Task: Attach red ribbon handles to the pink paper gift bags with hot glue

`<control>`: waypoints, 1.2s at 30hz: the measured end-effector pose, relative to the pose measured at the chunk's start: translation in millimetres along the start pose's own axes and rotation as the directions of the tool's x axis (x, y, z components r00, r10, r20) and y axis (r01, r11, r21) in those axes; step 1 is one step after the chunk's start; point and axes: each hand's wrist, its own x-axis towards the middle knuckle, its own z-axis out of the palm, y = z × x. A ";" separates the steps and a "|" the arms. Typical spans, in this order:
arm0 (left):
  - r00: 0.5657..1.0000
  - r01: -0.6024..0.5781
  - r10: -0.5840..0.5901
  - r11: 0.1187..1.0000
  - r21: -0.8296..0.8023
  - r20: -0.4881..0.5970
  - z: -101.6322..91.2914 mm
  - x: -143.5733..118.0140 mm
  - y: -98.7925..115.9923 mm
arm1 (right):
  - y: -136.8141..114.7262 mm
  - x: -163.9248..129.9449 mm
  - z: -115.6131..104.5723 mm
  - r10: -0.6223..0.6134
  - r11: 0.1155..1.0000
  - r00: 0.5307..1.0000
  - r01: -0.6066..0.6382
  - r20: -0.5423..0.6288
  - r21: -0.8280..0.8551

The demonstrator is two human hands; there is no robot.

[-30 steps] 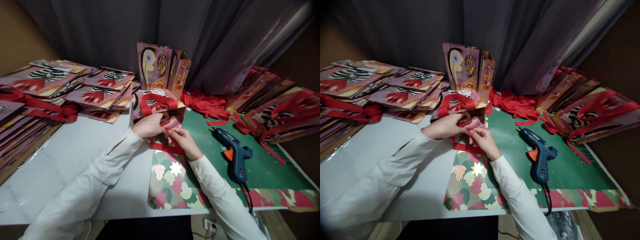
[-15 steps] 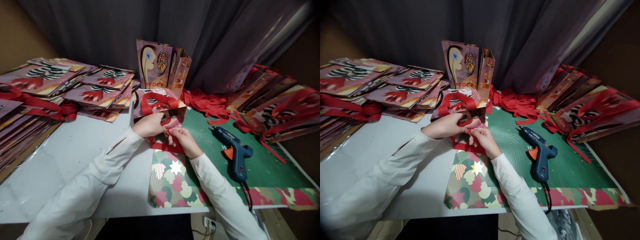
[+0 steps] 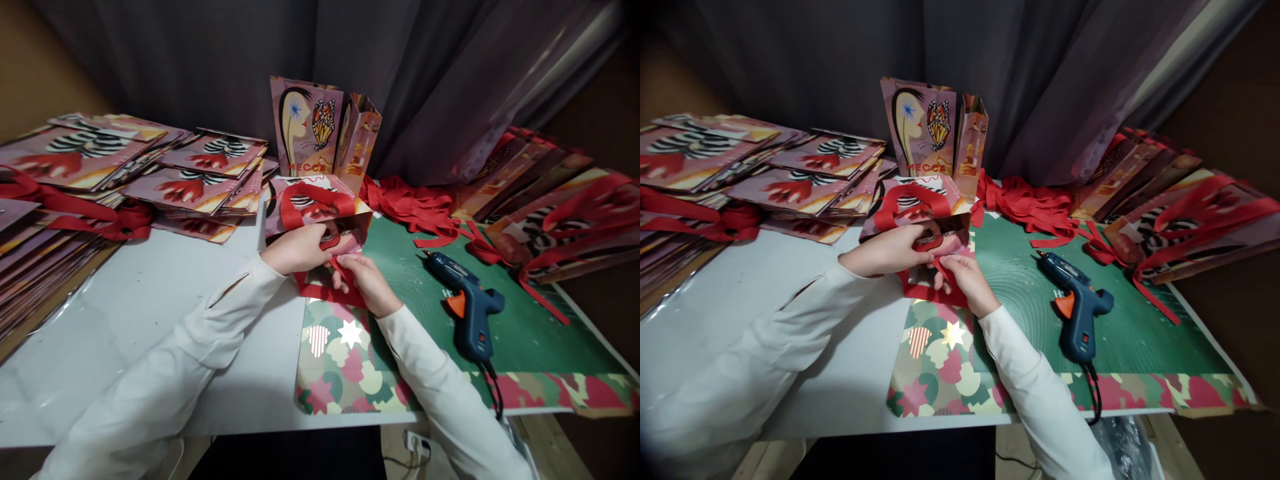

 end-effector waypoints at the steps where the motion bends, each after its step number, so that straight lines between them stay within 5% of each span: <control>1: 1.000 0.002 -0.002 1.000 -0.002 -0.001 0.2 -0.1 0.0 | 0.4 0.2 0.1 0.007 1.000 1.000 -0.007 0.003 0.014; 18: 1.000 -0.007 0.007 1.000 -0.023 0.013 -0.4 -0.1 2.1 | 2.5 -0.7 7.6 0.001 1.000 0.999 0.000 -0.041 0.030; 26: 1.000 0.029 -0.030 0.996 0.086 0.008 -1.6 0.5 2.2 | 5.0 -2.5 13.8 -0.203 0.971 0.962 0.173 -0.182 -0.166; 36: 0.997 0.078 -0.074 0.978 0.194 -0.028 2.8 1.9 5.5 | 0.1 -3.0 11.0 -0.187 0.962 0.974 0.155 -0.130 -0.226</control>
